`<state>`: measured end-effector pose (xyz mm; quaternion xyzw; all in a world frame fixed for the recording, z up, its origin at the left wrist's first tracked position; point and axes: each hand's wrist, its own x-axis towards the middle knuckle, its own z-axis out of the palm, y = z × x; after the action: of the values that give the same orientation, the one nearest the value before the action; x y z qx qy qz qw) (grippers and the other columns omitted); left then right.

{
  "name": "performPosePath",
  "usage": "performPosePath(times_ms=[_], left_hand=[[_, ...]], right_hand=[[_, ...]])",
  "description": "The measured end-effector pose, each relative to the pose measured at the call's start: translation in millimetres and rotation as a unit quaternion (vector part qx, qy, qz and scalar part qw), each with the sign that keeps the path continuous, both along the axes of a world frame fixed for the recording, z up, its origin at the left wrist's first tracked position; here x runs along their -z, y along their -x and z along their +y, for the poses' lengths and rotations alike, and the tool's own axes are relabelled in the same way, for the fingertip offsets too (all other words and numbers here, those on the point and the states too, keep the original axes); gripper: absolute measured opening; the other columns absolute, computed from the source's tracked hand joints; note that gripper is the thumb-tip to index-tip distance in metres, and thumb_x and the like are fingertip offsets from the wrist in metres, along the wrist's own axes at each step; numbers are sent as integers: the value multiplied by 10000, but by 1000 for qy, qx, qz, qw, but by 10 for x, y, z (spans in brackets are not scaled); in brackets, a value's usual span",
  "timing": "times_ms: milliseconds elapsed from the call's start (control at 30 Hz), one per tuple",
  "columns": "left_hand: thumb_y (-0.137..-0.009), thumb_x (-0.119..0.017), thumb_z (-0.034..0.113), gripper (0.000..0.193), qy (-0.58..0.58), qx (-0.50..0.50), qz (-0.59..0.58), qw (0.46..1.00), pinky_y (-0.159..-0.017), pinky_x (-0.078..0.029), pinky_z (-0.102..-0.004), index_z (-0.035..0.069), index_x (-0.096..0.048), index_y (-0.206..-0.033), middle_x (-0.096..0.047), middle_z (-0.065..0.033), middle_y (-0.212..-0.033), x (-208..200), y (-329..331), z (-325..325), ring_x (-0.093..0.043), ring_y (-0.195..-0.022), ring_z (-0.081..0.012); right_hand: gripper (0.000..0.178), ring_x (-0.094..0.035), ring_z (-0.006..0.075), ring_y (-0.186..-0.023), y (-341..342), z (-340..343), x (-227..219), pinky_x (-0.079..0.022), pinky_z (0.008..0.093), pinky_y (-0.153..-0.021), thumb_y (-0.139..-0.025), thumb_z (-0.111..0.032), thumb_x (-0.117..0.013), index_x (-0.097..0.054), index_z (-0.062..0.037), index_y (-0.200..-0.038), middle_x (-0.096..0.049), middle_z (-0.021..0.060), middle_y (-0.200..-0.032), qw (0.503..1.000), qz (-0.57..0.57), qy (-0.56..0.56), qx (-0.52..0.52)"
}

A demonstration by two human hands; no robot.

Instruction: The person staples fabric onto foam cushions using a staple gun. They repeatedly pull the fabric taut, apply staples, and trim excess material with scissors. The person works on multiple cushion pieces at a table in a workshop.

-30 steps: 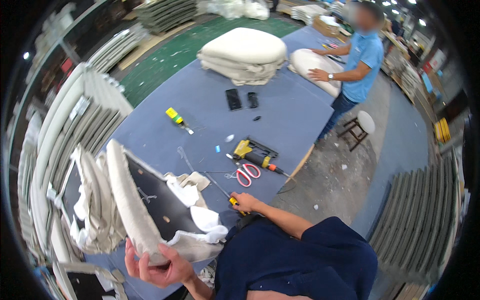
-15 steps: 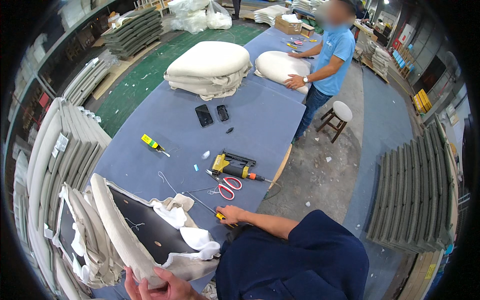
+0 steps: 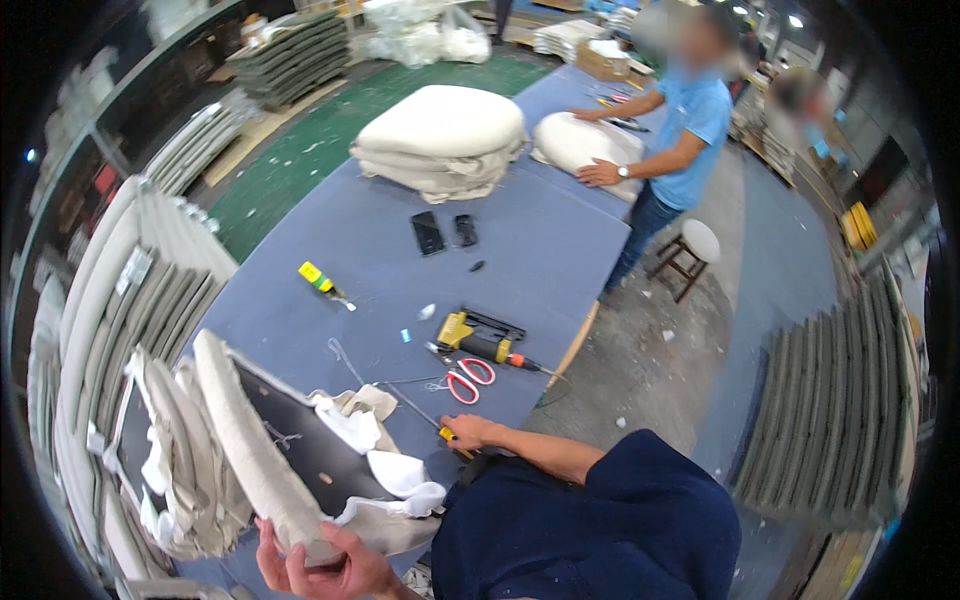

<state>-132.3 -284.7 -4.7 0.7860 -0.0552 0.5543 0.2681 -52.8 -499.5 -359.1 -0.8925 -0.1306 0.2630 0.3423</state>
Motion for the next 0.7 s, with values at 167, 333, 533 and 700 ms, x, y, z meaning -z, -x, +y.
performPosePath(times_ms=[167, 333, 533, 700], left_hand=[[-809, -659, -29, 413, 29, 25, 28, 999, -1095, -396, -577, 83, -477, -1163, -515, -234, -1325, -9, -30, 4, -514, -1249, -395], [-747, -660, -35, 434, 35, 12, 40, 999, -1061, -430, -722, 94, -463, -1112, -421, -197, -1227, -32, -6, -2, -537, -1186, -412], [-738, -643, -18, 472, 22, 39, 60, 997, -1102, -411, -686, 75, -445, -1156, -422, -216, -1289, -40, 11, -6, -505, -1265, -426], [-727, -642, -22, 529, 72, 48, 59, 994, -1133, -413, -613, 59, -410, -1196, -430, -219, -1293, -73, -82, -32, -495, -1298, -443]], right_hand=[[562, -688, 458, -942, -10, -83, 89, -540, 540, -831, -869, -367, -695, -517, -32, -1284, -705, 269, -993, 1000, 6, -16, -10], [572, -679, 460, -994, -32, -66, 101, -534, 541, -872, -859, -378, -718, -531, -21, -1266, -700, 276, -1053, 999, 38, -7, -18], [564, -685, 457, -984, -78, -101, 101, -541, 526, -870, -868, -368, -725, -537, 0, -1252, -707, 272, -1032, 999, 14, -6, -31], [504, -706, 380, -858, -377, -57, -462, -550, 472, -787, -885, -282, -743, -517, 3, -1234, -701, 218, -932, 990, -18, -132, 47]])
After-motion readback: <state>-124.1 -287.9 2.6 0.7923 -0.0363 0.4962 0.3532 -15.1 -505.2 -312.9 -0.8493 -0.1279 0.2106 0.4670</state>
